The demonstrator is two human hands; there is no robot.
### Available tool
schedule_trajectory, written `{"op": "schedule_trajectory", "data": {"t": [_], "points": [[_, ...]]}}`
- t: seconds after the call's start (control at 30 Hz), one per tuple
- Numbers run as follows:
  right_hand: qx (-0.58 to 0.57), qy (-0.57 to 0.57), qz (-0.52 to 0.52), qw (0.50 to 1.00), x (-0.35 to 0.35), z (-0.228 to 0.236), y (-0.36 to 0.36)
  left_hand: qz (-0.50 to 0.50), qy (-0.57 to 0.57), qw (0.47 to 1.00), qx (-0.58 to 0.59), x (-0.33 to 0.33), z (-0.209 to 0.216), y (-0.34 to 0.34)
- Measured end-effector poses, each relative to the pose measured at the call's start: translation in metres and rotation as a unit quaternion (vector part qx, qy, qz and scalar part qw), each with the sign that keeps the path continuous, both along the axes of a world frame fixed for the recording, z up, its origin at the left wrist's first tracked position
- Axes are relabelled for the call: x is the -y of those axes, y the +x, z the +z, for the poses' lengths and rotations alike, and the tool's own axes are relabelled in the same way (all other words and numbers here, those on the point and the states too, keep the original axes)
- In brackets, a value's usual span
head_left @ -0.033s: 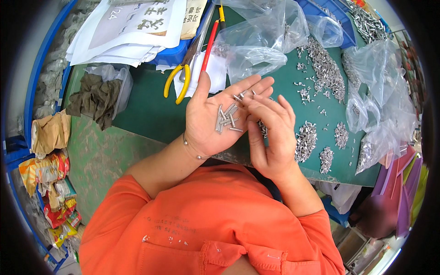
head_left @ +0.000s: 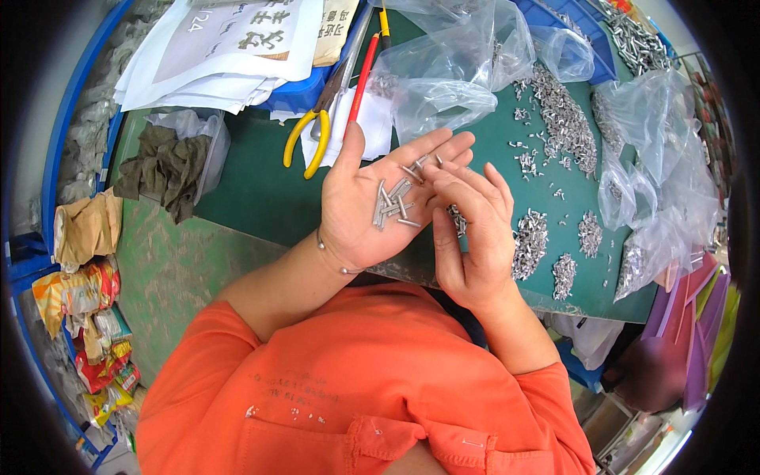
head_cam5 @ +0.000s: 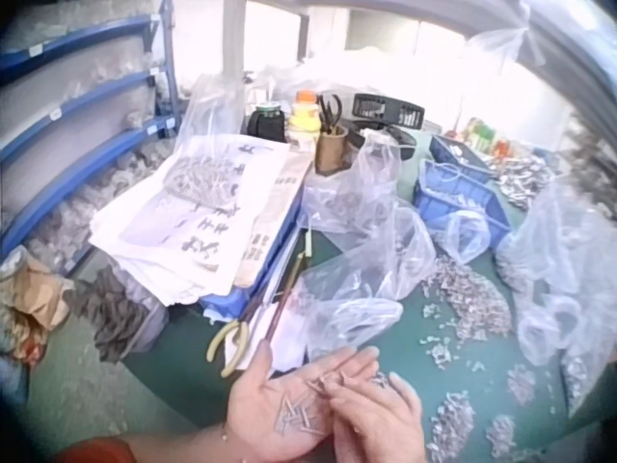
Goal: The person uses pliers to trim small metal pieces from a strip and gathers them in their hand.
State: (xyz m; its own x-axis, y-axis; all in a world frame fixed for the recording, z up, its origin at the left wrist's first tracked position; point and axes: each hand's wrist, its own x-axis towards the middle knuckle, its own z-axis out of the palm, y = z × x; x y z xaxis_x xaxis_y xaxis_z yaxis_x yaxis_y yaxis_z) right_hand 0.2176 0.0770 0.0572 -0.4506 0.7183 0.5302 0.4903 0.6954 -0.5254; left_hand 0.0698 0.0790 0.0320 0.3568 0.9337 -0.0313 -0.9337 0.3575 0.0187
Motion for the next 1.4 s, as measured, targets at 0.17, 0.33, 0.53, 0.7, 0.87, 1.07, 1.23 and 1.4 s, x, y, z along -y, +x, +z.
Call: {"op": "schedule_trajectory", "data": {"t": [0.17, 0.33, 0.53, 0.7, 0.87, 1.07, 1.23, 1.4], "points": [[0.029, 0.011, -0.001, 1.0, 0.003, -0.005, -0.002, -0.003, -0.003, 1.0, 0.016, 0.001, 0.0, -0.001], [0.002, 0.019, 0.037, 0.999, 0.014, -0.003, -0.001, -0.006, 0.006, 1.0, 0.01, 0.0, -0.003, -0.003], [-0.053, 0.048, 0.044, 0.996, 0.009, -0.018, -0.004, -0.008, 0.009, 1.0, 0.015, 0.0, -0.004, -0.002], [-0.072, 0.066, 0.028, 0.995, 0.001, -0.016, -0.008, -0.001, 0.003, 1.0, 0.012, 0.0, -0.002, -0.001], [-0.049, 0.094, 0.06, 0.993, -0.003, -0.017, -0.015, -0.004, 0.008, 1.0, 0.006, 0.001, -0.003, -0.002], [-0.01, 0.073, 0.018, 0.997, -0.002, -0.008, -0.012, -0.008, 0.005, 1.0, 0.013, 0.0, -0.002, -0.001], [0.021, 0.048, 0.096, 0.994, 0.017, -0.012, -0.017, -0.014, 0.015, 1.0, -0.005, 0.001, -0.003, -0.004], [0.041, 0.017, 0.128, 0.991, 0.022, -0.011, -0.016, -0.011, 0.022, 0.999, -0.022, 0.002, -0.004, -0.004]]}}
